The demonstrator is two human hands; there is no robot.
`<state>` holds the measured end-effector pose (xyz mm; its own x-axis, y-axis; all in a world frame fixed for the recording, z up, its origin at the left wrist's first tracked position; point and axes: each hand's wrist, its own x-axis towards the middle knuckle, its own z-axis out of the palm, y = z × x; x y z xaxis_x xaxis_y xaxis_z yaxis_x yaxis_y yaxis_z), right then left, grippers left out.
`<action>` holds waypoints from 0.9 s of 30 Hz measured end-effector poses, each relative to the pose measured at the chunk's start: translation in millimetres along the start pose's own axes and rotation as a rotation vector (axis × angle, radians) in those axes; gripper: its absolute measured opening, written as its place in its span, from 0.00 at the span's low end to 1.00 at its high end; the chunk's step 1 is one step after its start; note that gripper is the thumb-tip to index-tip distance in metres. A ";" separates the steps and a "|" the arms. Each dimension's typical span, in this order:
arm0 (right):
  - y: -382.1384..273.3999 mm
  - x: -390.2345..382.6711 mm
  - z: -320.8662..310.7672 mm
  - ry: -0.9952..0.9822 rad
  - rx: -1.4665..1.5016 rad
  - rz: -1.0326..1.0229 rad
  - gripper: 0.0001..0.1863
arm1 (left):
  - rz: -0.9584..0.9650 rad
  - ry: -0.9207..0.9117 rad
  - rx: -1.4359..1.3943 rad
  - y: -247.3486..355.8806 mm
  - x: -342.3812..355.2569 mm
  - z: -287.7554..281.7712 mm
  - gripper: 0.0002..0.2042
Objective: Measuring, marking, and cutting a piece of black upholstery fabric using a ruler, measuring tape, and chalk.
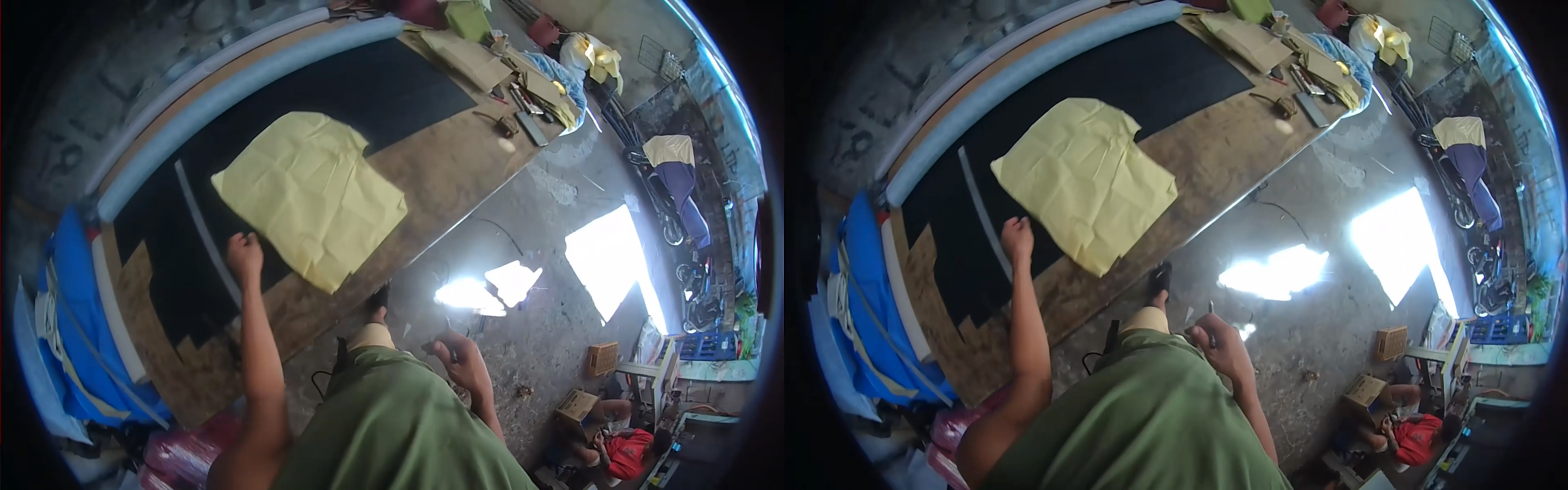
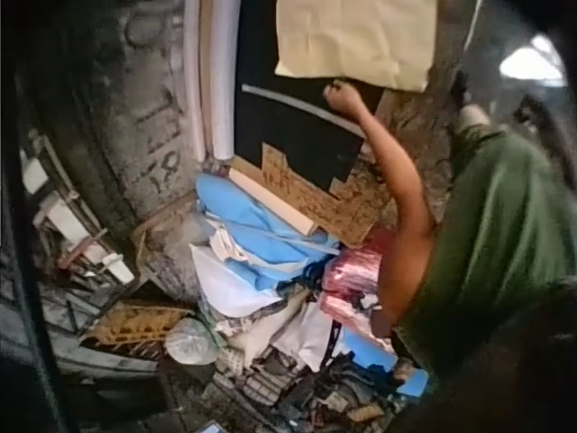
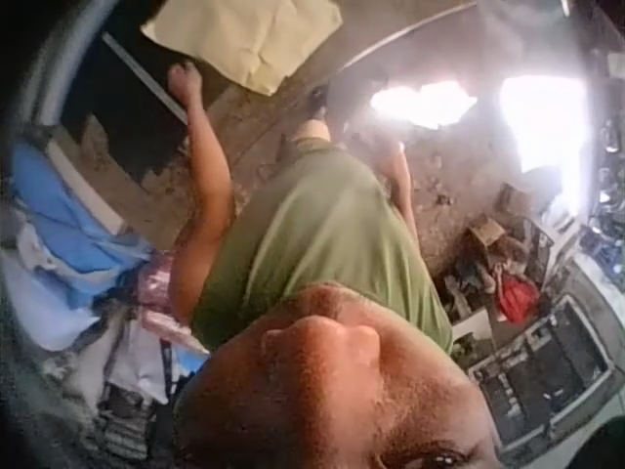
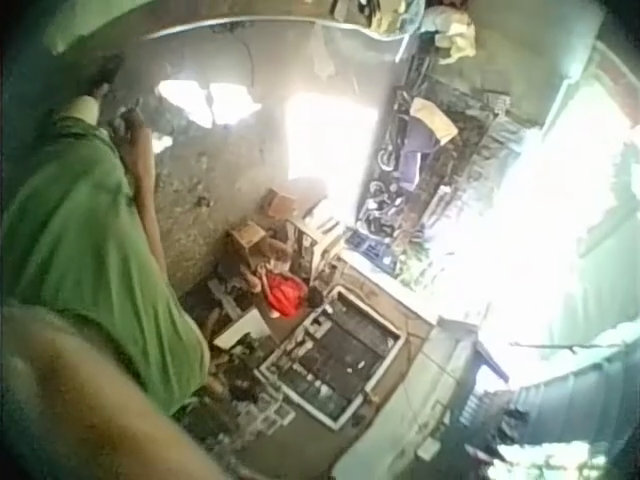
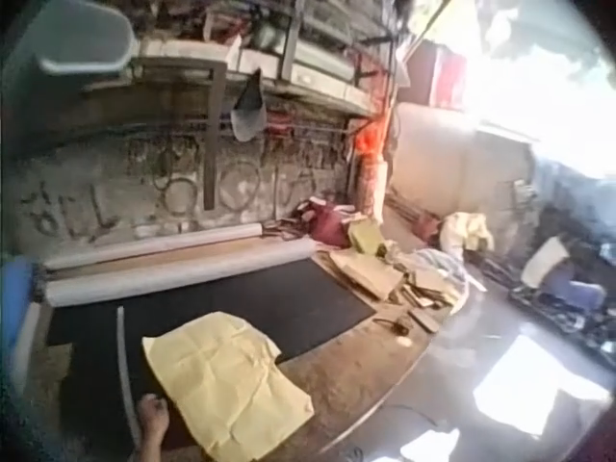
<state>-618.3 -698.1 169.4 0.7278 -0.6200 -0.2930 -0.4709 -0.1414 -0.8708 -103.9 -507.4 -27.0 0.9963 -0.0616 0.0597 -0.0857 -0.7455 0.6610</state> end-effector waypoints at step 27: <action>121.0 532.9 -337.5 0.680 -0.445 0.019 0.19 | -0.229 0.264 0.221 28.2 -101.1 -21.5 0.22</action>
<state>-455.7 -1306.1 41.2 0.3231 -0.9384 0.1226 -0.7384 -0.3310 -0.5875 -207.1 -508.0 1.7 0.9517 0.2737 0.1389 0.1699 -0.8466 0.5043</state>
